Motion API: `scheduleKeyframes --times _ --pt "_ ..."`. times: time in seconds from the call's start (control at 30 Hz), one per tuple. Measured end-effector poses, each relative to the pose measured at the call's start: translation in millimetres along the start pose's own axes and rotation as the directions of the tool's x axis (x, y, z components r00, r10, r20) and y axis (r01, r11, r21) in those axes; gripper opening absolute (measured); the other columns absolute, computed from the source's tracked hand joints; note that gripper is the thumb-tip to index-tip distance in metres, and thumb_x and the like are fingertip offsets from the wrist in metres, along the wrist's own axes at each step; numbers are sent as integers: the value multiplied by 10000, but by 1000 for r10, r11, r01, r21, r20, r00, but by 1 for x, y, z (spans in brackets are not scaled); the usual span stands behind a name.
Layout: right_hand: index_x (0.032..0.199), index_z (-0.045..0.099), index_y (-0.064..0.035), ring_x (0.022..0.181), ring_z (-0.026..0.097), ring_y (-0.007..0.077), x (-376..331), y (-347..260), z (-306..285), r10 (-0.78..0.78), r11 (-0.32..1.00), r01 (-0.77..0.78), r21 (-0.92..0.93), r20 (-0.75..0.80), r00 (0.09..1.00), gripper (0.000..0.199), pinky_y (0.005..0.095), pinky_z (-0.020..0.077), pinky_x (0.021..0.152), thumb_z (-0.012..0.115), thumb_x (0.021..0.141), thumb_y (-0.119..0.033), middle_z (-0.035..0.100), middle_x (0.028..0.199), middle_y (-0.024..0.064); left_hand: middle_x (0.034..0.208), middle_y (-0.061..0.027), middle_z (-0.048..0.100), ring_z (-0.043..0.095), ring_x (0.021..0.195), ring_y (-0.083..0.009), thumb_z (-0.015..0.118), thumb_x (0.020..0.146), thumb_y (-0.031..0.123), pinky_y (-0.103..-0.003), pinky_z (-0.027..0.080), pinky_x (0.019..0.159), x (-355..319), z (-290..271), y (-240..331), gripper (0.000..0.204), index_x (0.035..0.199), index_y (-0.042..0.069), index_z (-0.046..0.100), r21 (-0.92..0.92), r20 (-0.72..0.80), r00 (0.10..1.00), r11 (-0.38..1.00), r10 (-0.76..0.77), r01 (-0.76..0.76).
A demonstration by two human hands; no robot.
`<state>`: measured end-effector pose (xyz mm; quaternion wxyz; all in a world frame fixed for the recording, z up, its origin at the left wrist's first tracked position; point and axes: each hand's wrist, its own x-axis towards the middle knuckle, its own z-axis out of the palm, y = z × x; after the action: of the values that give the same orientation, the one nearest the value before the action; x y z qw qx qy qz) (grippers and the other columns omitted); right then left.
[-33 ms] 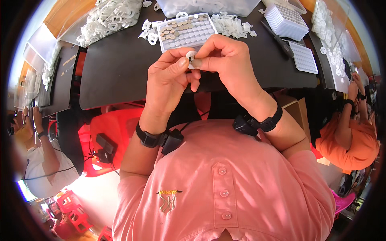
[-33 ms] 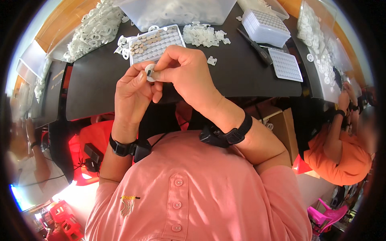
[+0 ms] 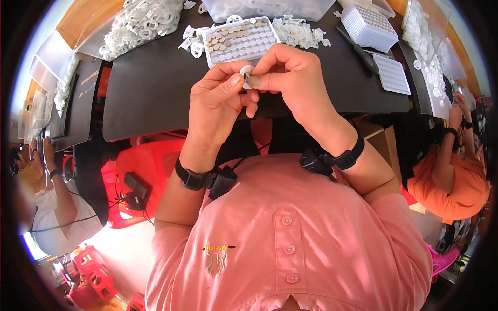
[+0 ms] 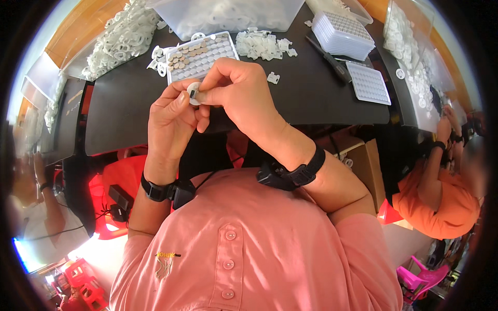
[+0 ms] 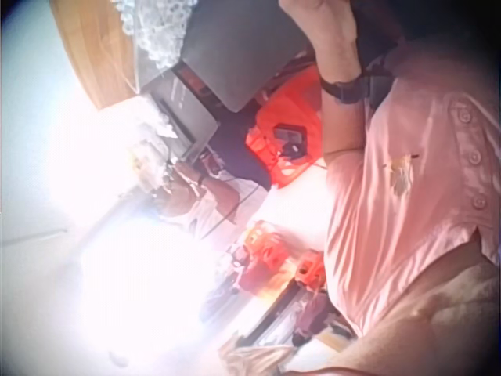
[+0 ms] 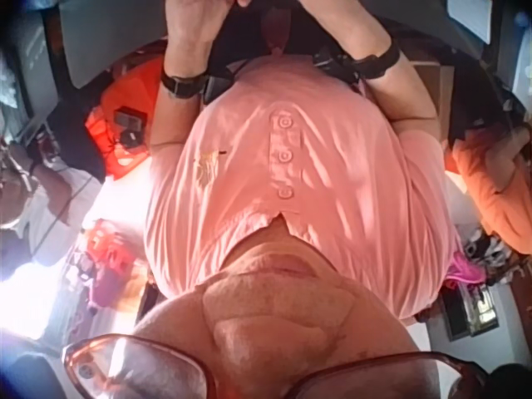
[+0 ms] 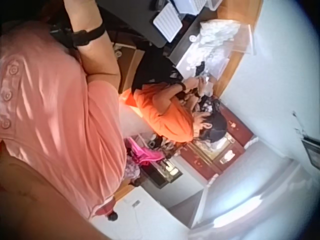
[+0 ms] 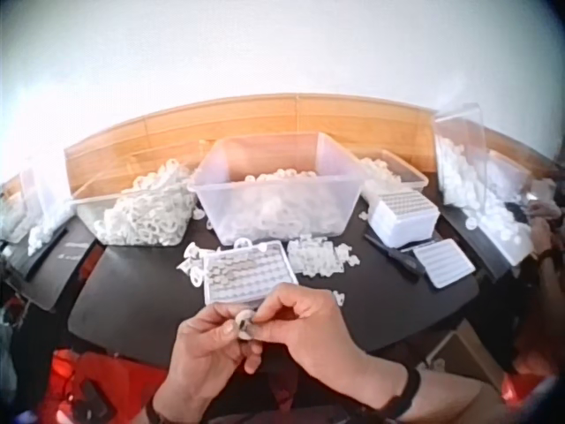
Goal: Assembling small plastic components into white circular housings at a workstation.
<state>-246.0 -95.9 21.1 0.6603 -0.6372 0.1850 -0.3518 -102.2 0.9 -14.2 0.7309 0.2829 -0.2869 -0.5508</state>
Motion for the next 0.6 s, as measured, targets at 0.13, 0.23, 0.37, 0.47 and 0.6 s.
scheduleKeyframes --times 0.13,0.23,0.37,0.47,0.6 --pt "804 638 36 687 645 116 -1 -3 -1 123 986 -125 108 27 992 65 263 508 616 677 842 73 680 763 79 966 -139 662 664 776 -222 601 999 137 -325 520 564 0 2 1 249 1162 -50 603 44 -6 1000 999 2 -2" --pt "847 665 6 673 658 148 -9 5 7 -19 998 18 -62 -8 1000 58 282 509 587 672 835 62 675 771 63 967 -132 662 660 771 -222 590 1006 146 -328 511 558 0 -5 -1 251 1167 -47 599 -81 -6 999 996 -32 31" --pt "912 692 -69 668 654 242 -19 20 10 -535 620 460 -635 86 840 142 322 514 573 671 813 31 629 798 61 969 -130 661 661 769 -226 584 1011 159 -333 505 556 3 -5 0 262 1174 -46 592 -154 -19 999 987 -39 36" --pt "937 690 -69 683 656 263 -18 7 5 -464 669 429 -607 111 879 146 351 514 594 673 819 16 632 801 77 964 -139 661 661 768 -228 581 1015 170 -337 503 557 3 -3 1 270 1176 -46 587 -149 -25 999 988 -45 41" --pt "995 690 4 715 605 104 18 -35 -19 -229 669 316 -673 218 949 117 268 476 658 678 882 -25 664 789 57 951 -157 661 661 759 -223 581 1014 168 -333 502 553 0 -4 2 267 1172 -47 589 -163 -35 998 986 -46 40"
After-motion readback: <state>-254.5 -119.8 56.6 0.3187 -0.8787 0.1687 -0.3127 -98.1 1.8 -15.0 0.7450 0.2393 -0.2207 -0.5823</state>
